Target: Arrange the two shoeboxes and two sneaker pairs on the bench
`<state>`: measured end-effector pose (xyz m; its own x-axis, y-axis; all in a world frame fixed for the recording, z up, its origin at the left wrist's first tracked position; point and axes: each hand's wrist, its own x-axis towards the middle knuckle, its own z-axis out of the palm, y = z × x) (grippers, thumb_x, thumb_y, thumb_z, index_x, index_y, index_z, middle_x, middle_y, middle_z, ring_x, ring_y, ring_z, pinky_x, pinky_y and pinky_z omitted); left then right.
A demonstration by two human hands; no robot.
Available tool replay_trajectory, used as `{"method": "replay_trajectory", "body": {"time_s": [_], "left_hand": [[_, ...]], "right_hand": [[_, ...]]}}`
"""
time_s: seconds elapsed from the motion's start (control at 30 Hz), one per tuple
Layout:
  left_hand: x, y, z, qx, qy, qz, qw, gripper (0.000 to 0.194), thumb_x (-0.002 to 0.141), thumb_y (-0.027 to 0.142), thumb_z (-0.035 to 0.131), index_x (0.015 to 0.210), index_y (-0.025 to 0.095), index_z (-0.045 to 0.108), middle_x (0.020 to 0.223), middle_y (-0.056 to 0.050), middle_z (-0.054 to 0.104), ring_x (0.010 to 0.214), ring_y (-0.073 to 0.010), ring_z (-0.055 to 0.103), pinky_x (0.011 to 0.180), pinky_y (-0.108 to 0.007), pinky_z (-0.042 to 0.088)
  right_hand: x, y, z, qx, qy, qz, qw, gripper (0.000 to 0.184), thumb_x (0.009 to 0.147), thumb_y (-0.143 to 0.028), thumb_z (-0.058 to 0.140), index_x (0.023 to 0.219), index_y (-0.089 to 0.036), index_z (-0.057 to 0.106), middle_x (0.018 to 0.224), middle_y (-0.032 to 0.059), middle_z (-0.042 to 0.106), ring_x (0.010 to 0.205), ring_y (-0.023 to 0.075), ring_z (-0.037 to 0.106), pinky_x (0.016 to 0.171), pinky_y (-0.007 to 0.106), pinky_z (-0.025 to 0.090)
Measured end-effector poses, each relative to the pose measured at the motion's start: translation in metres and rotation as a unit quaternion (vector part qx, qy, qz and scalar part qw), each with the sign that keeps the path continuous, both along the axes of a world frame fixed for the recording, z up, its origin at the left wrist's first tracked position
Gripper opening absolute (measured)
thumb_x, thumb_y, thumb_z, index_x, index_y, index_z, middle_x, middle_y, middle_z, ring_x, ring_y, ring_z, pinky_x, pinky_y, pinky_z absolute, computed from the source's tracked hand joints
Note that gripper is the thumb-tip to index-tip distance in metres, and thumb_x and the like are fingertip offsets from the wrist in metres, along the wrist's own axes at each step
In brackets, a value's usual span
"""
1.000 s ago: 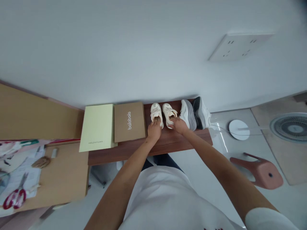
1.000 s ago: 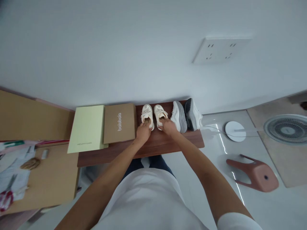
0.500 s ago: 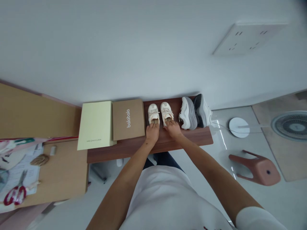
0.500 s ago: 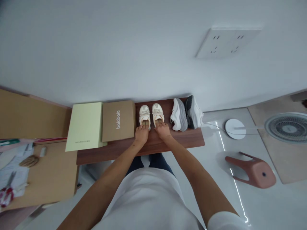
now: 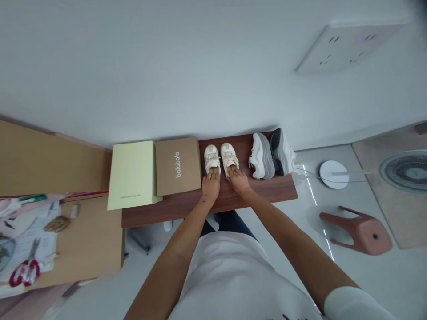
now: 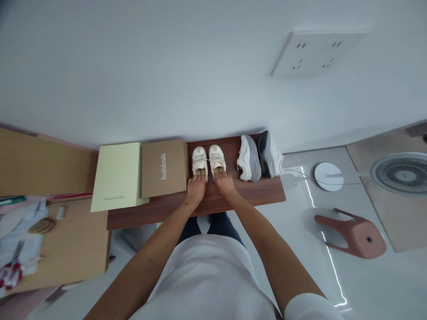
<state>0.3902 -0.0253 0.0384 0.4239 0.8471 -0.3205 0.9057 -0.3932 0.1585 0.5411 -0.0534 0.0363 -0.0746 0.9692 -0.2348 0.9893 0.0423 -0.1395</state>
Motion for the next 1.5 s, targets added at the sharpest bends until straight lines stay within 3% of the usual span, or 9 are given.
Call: {"method": "replay_trajectory", "body": {"time_s": [0.33,0.57,0.77,0.87,0.97,1.13,1.27,1.37,1.5], "left_hand": [[-0.003,-0.001,0.004,0.017,0.009,-0.001,1.000,0.033,0.101,0.021,0.039,0.126,0.014,0.060,0.119,-0.017,0.069,0.118,-0.0289,0.059,0.097,-0.040,0.044],[0.003,0.001,0.031,0.029,-0.031,0.016,0.999,0.049,0.100,0.031,0.047,0.146,0.017,0.045,0.128,-0.017,0.065,0.122,-0.0297,0.056,0.100,-0.041,0.043],[0.037,0.005,0.066,0.031,-0.115,-0.025,0.993,0.044,0.101,0.033,0.045,0.144,0.021,0.048,0.121,-0.013,0.068,0.119,-0.0281,0.057,0.104,-0.042,0.039],[0.061,0.001,0.070,0.030,-0.167,-0.047,0.984,0.042,0.101,0.033,0.044,0.141,0.020,0.050,0.122,-0.013,0.067,0.120,-0.0268,0.058,0.104,-0.040,0.040],[0.088,-0.006,0.057,-0.006,-0.217,-0.040,0.975,0.041,0.099,0.032,0.049,0.138,0.019,0.051,0.123,-0.014,0.067,0.120,-0.0261,0.059,0.105,-0.040,0.042],[0.133,-0.011,0.019,-0.158,-0.267,0.044,0.950,0.047,0.094,0.030,0.060,0.136,0.011,0.052,0.127,-0.018,0.066,0.119,-0.0242,0.063,0.100,-0.035,0.048],[0.156,-0.010,-0.002,-0.227,-0.224,0.081,0.944,0.051,0.087,0.028,0.070,0.133,0.011,0.054,0.131,-0.020,0.065,0.122,-0.0278,0.062,0.099,-0.036,0.048],[0.166,-0.012,-0.011,-0.239,-0.209,0.079,0.945,0.051,0.085,0.028,0.073,0.130,0.014,0.055,0.129,-0.018,0.067,0.122,-0.0282,0.063,0.096,-0.035,0.049],[0.175,-0.013,-0.022,-0.210,-0.178,0.059,0.960,0.043,0.086,0.027,0.070,0.124,0.011,0.057,0.125,-0.020,0.067,0.120,-0.0294,0.063,0.096,-0.038,0.049]], "right_hand": [[-0.005,0.002,0.005,-0.023,0.005,-0.012,1.000,0.029,0.101,-0.032,0.051,0.119,-0.013,0.062,0.120,0.0201,0.068,0.116,0.0291,0.056,0.088,0.036,0.044],[0.001,0.007,0.034,0.065,0.037,-0.041,0.996,0.037,0.104,-0.039,0.041,0.107,-0.014,0.068,0.107,0.0163,0.071,0.101,0.0278,0.058,0.085,0.035,0.039],[0.047,0.003,0.065,0.164,0.060,-0.092,0.980,0.039,0.104,-0.035,0.038,0.101,-0.016,0.071,0.097,0.0133,0.072,0.092,0.0255,0.059,0.084,0.034,0.038],[0.083,-0.008,0.070,0.185,0.063,-0.128,0.972,0.038,0.103,-0.033,0.038,0.102,-0.016,0.072,0.099,0.0133,0.072,0.093,0.0254,0.060,0.087,0.034,0.039],[0.124,-0.022,0.064,0.180,0.052,-0.189,0.964,0.036,0.101,-0.032,0.040,0.106,-0.014,0.071,0.102,0.0149,0.072,0.097,0.0277,0.060,0.090,0.036,0.041],[0.203,-0.041,0.042,0.130,0.063,-0.330,0.933,0.042,0.094,-0.034,0.054,0.125,-0.008,0.063,0.119,0.0215,0.067,0.113,0.0336,0.059,0.098,0.044,0.044],[0.263,-0.046,0.028,-0.021,0.148,-0.423,0.894,0.065,0.081,-0.036,0.074,0.136,-0.007,0.056,0.131,0.0224,0.062,0.117,0.0304,0.061,0.099,0.039,0.047],[0.287,-0.048,0.022,-0.114,0.231,-0.418,0.872,0.060,0.077,-0.030,0.078,0.130,-0.010,0.062,0.127,0.0178,0.067,0.111,0.0251,0.065,0.095,0.033,0.049],[0.293,-0.046,0.016,-0.154,0.260,-0.374,0.877,0.034,0.076,-0.025,0.078,0.107,-0.011,0.070,0.103,0.0093,0.072,0.090,0.0186,0.064,0.081,0.026,0.049]]}}
